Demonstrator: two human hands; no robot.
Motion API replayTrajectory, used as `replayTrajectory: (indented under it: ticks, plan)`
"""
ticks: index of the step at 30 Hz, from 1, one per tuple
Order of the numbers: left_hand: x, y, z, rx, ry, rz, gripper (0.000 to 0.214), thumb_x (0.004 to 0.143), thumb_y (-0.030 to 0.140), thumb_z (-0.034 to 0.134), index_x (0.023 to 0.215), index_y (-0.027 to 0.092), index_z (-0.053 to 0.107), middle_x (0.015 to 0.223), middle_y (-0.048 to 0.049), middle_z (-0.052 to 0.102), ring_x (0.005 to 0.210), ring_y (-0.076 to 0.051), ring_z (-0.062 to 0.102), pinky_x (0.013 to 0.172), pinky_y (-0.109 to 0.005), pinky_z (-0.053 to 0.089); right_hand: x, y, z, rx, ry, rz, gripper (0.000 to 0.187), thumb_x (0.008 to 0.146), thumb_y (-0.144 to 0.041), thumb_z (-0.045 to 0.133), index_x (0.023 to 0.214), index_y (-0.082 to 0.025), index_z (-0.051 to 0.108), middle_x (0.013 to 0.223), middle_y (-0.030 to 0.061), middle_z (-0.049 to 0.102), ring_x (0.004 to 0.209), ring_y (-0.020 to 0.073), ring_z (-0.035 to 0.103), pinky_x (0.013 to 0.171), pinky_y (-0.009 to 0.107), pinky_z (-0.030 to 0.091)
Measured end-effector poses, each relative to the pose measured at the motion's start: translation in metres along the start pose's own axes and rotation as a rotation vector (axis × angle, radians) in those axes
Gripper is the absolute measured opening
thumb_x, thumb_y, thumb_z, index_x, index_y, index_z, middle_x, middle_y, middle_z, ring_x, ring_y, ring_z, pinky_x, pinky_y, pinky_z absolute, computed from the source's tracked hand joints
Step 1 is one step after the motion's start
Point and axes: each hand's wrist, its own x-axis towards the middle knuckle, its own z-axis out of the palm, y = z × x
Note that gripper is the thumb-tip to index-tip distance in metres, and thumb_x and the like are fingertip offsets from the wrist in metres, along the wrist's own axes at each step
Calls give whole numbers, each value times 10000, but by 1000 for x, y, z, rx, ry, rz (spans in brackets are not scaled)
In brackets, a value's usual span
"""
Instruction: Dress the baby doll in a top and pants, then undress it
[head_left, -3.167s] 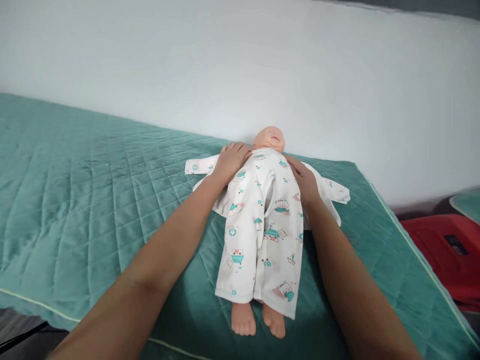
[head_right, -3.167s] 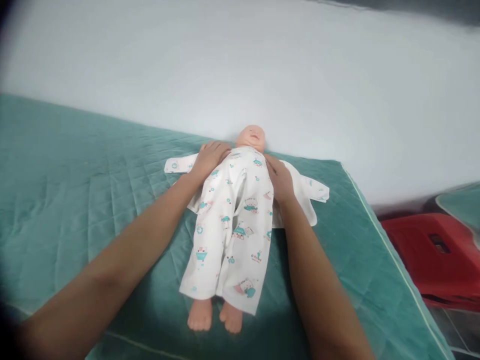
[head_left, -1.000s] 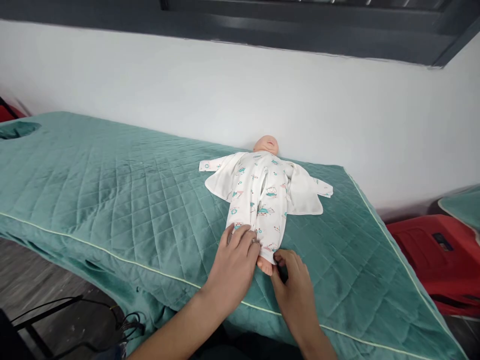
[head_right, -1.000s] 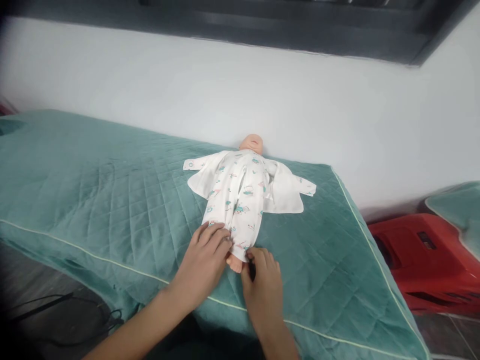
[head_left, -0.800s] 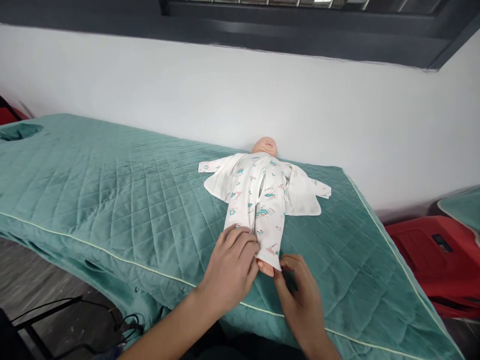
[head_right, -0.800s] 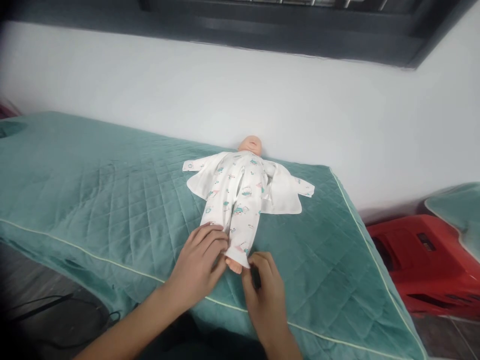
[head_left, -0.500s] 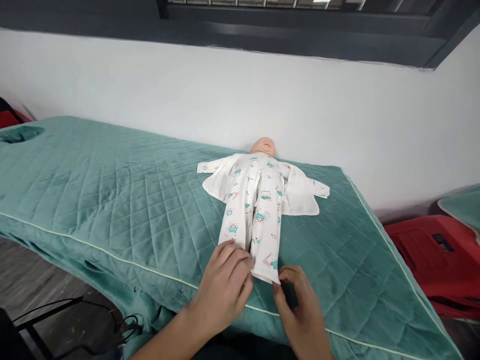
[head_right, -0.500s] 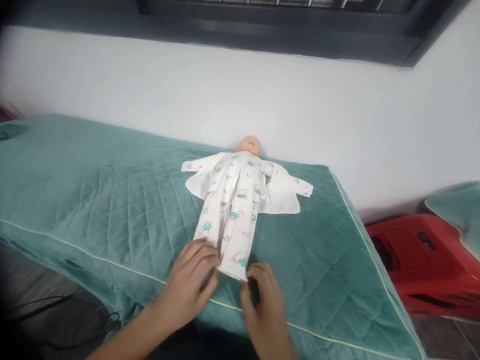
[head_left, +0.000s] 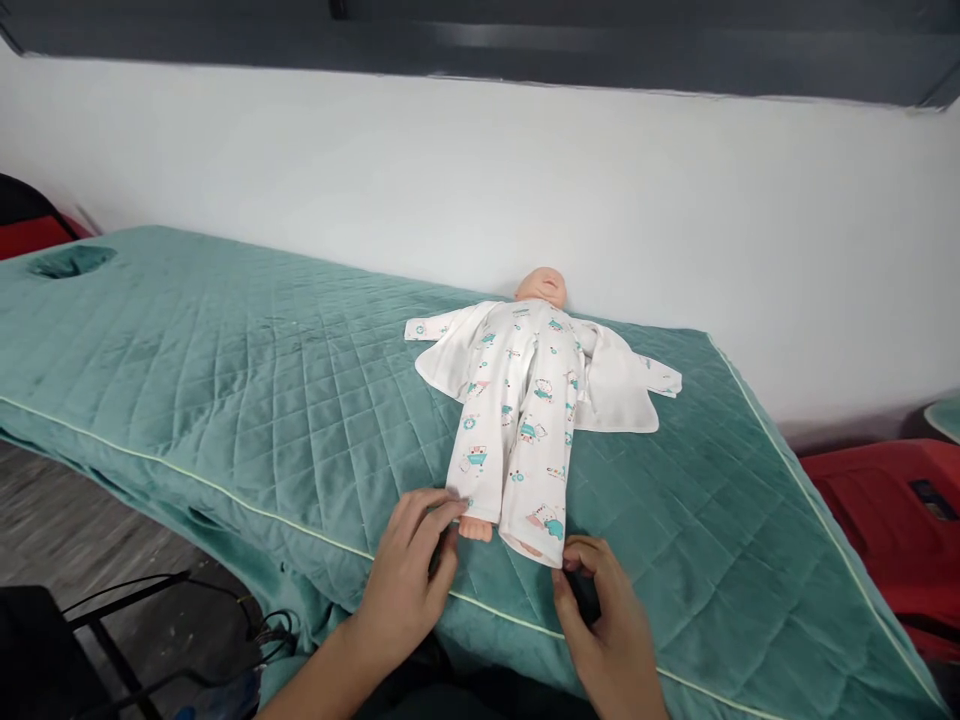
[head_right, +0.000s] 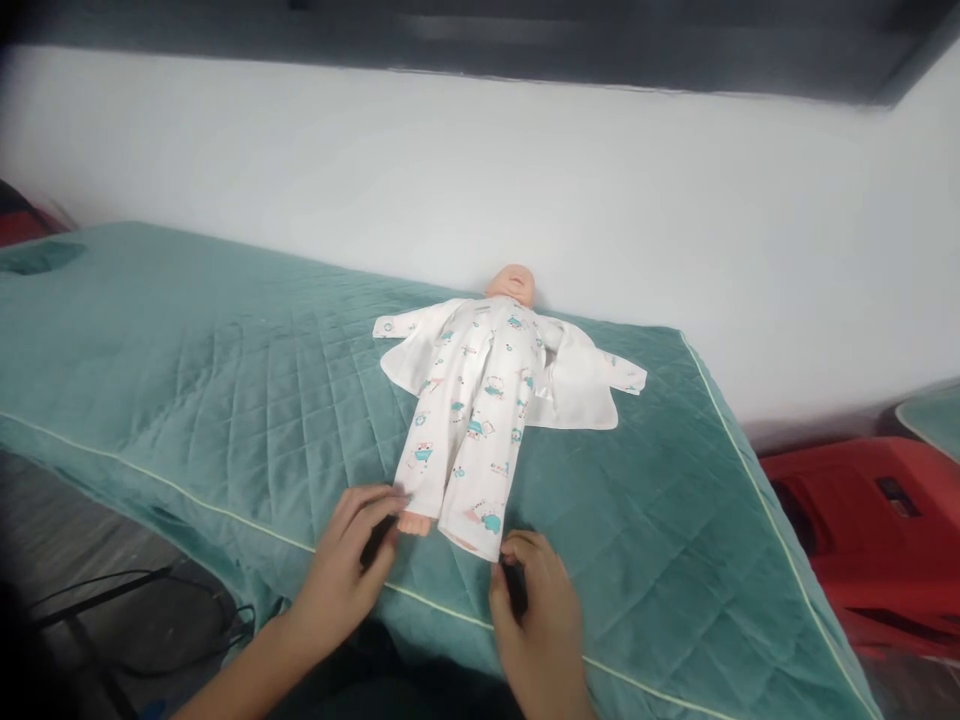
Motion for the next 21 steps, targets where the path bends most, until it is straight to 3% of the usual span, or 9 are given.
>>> replayTrajectory:
  ticks: [6, 11, 15, 18, 21]
  plan:
    - [12, -1, 3, -99, 44, -74, 150, 959, 117, 473, 1017, 223, 563, 983, -47, 622, 929, -184, 598, 808, -329, 504, 0, 0, 2, -31, 42, -44, 71, 935, -213, 558, 989, -248, 587, 959, 25, 663, 882, 192, 650, 757, 322, 534]
    - [0, -7, -7, -103, 125, -205, 89, 954, 162, 471, 937, 217, 538, 969, -47, 614, 876, -174, 615, 746, -303, 500, 1, -1, 0, 43, 14, 19, 65, 944, -235, 570, 991, -251, 612, 956, 33, 665, 876, 193, 647, 756, 327, 545]
    - [-4, -16, -14, -84, 34, -194, 117, 963, 186, 460, 901, 215, 555, 915, -43, 626, 879, -186, 613, 776, -325, 504, 3, 6, -13, 302, 56, 131, 165, 956, -303, 593, 1116, -263, 602, 1124, 80, 655, 1030, 215, 660, 822, 347, 588]
    - [13, -29, -17, -10, 30, -167, 118, 962, 189, 462, 957, 210, 578, 982, -60, 656, 951, -204, 620, 846, -364, 525, 10, 18, -21, 464, 111, 214, 337, 970, -321, 576, 1300, -289, 516, 1358, 120, 574, 1232, 243, 610, 906, 398, 607]
    - [46, -48, -14, 128, 16, -74, 236, 940, 157, 467, 1129, 200, 601, 1151, -96, 659, 1139, -247, 593, 1002, -465, 508, 28, 30, -23, 338, 101, 176, 464, 944, -318, 601, 1387, -286, 465, 1439, 125, 508, 1306, 258, 554, 1013, 479, 569]
